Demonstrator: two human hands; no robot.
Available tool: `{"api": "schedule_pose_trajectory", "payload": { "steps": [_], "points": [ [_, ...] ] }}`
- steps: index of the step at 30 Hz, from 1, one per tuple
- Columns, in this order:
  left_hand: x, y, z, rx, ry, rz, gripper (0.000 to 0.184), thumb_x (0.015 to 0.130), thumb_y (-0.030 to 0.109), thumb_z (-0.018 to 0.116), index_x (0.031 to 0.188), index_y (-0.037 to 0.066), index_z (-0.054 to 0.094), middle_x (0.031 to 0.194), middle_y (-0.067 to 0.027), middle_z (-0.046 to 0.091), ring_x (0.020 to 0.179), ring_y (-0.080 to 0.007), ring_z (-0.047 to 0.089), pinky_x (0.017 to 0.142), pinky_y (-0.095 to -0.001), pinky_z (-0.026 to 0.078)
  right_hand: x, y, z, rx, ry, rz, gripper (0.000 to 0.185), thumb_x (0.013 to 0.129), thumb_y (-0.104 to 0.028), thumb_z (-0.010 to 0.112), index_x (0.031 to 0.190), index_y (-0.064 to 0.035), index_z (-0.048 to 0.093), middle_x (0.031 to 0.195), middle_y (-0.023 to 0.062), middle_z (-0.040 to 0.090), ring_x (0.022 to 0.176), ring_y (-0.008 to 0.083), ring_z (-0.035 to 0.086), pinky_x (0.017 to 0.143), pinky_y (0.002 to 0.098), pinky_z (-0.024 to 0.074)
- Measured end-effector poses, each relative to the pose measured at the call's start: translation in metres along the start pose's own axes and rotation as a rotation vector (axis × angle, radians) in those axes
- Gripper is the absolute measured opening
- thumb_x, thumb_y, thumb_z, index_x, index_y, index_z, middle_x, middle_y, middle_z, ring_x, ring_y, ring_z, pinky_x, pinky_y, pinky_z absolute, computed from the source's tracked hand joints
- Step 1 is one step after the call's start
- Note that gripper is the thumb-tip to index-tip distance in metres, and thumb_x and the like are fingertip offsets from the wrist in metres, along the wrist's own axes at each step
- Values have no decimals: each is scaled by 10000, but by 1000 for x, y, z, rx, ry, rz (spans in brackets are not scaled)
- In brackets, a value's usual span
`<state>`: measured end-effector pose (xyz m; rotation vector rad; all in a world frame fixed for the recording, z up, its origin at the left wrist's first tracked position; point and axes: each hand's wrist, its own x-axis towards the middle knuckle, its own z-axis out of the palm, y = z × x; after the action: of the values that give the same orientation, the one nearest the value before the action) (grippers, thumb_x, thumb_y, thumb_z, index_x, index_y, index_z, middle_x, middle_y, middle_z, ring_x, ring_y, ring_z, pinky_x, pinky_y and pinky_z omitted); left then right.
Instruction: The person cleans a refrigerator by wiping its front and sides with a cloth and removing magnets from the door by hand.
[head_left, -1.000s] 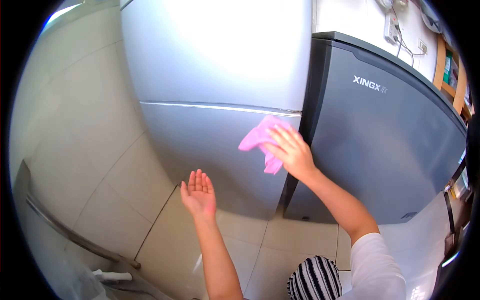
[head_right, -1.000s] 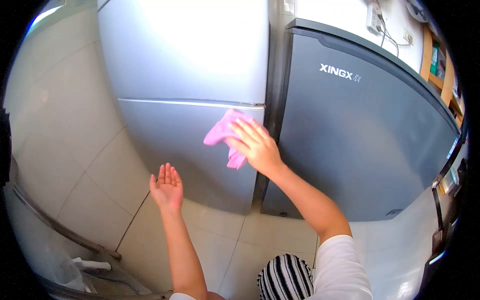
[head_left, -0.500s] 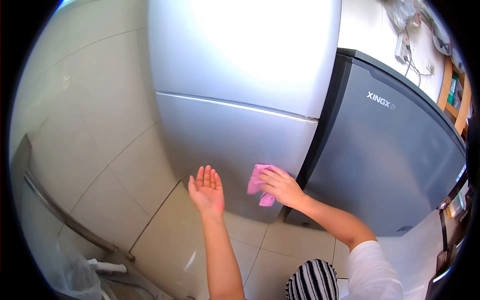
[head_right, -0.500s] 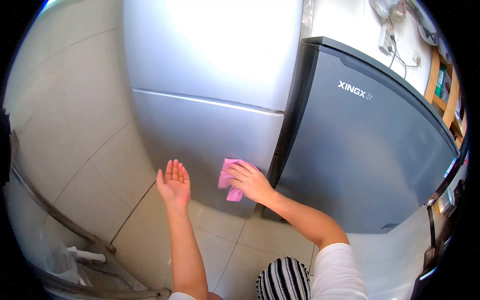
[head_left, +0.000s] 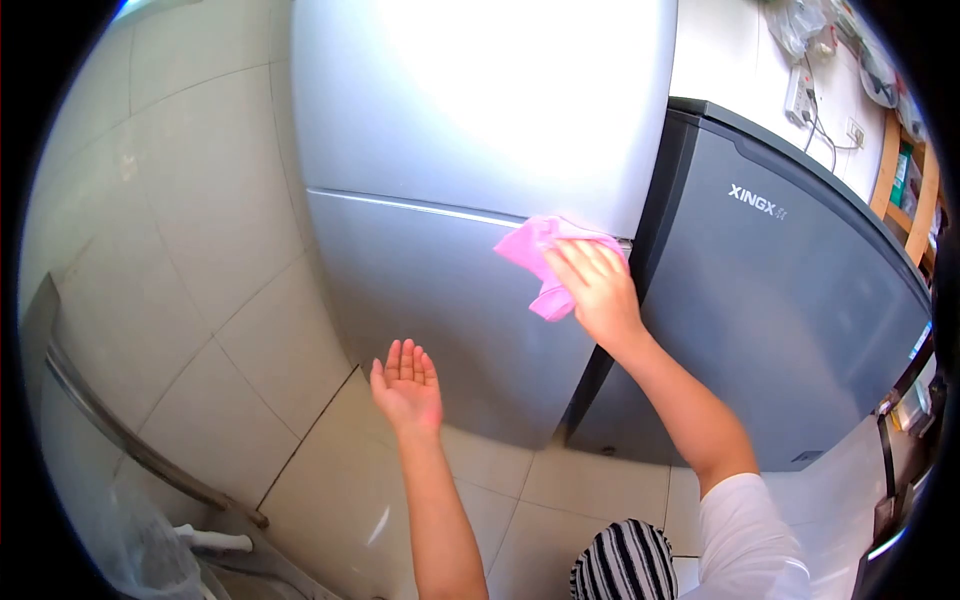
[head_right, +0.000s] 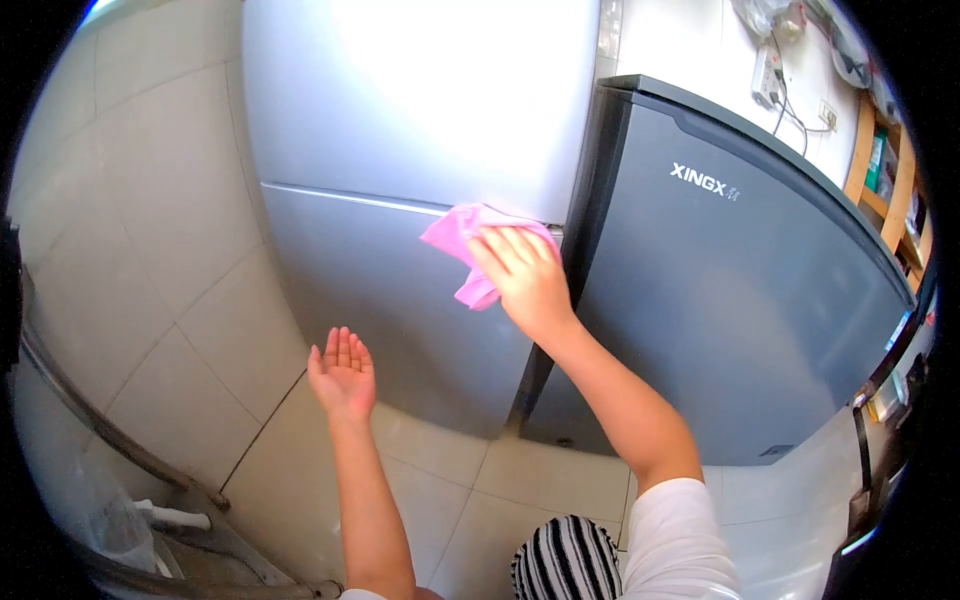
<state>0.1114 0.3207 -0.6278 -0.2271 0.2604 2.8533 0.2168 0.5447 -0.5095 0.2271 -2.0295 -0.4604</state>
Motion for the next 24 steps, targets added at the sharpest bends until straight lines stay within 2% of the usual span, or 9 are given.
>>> {"api": "schedule_pose_trajectory", "payload": {
  "steps": [5,9,10,11,13,15,17,19,24],
  "points": [
    [-1,14,-2,-17,-4,24,388,958,327,456,1151,5,553,1122,-95,595,991,-204,577,867,-341,507,-27,6,-28,-70,2,144,441,721,25,575,1150,-60,623,1162,101,618,1107,235,572,924,385,426],
    [3,20,-7,-67,-26,3,380,962,327,452,1141,7,554,1103,-93,598,985,-204,580,859,-346,511,-71,27,-40,73,55,559,529,708,137,533,1217,-6,556,1198,160,600,1148,326,542,933,433,431],
    [5,20,-8,-77,-27,6,380,962,327,452,1141,7,554,1103,-93,598,985,-204,580,859,-346,511,-75,27,-46,118,84,602,523,744,127,538,1253,8,519,1224,183,578,1140,361,537,942,436,434],
    [6,20,-9,-78,-30,-1,382,964,330,452,1139,7,553,1098,-94,597,986,-204,579,857,-346,511,-72,25,-46,118,85,594,523,744,127,538,1253,8,519,1224,183,578,1140,361,537,942,436,434],
    [7,17,-11,-77,-29,-11,383,965,334,451,1137,7,552,1094,-94,597,988,-204,578,855,-346,511,-53,7,-56,275,278,606,515,772,91,571,1274,-9,510,1255,189,557,1137,362,540,952,420,431],
    [8,14,-11,-80,-10,-19,387,967,337,449,1137,5,549,1089,-98,596,985,-205,577,853,-346,510,-28,-4,-46,152,317,348,546,759,41,638,1285,-32,513,1261,177,555,1137,346,543,963,418,424],
    [8,12,-11,-79,-10,-25,385,966,335,449,1136,4,550,1088,-99,596,980,-206,578,851,-346,509,0,-14,-22,75,189,195,545,736,13,629,1269,-49,535,1265,142,560,1136,316,539,960,404,410],
    [9,13,-11,-82,-18,-18,383,966,332,450,1134,3,550,1086,-100,596,975,-206,579,849,-347,509,17,-21,14,43,9,153,507,729,-23,592,1234,-62,569,1236,94,584,1129,268,533,953,384,389],
    [14,14,-15,-60,-22,4,383,957,333,457,1128,5,554,1070,-101,601,968,-208,580,844,-343,507,50,-49,66,3,72,80,452,749,-50,560,1200,-55,596,1181,61,613,1122,219,529,952,371,376]
  ]
}}
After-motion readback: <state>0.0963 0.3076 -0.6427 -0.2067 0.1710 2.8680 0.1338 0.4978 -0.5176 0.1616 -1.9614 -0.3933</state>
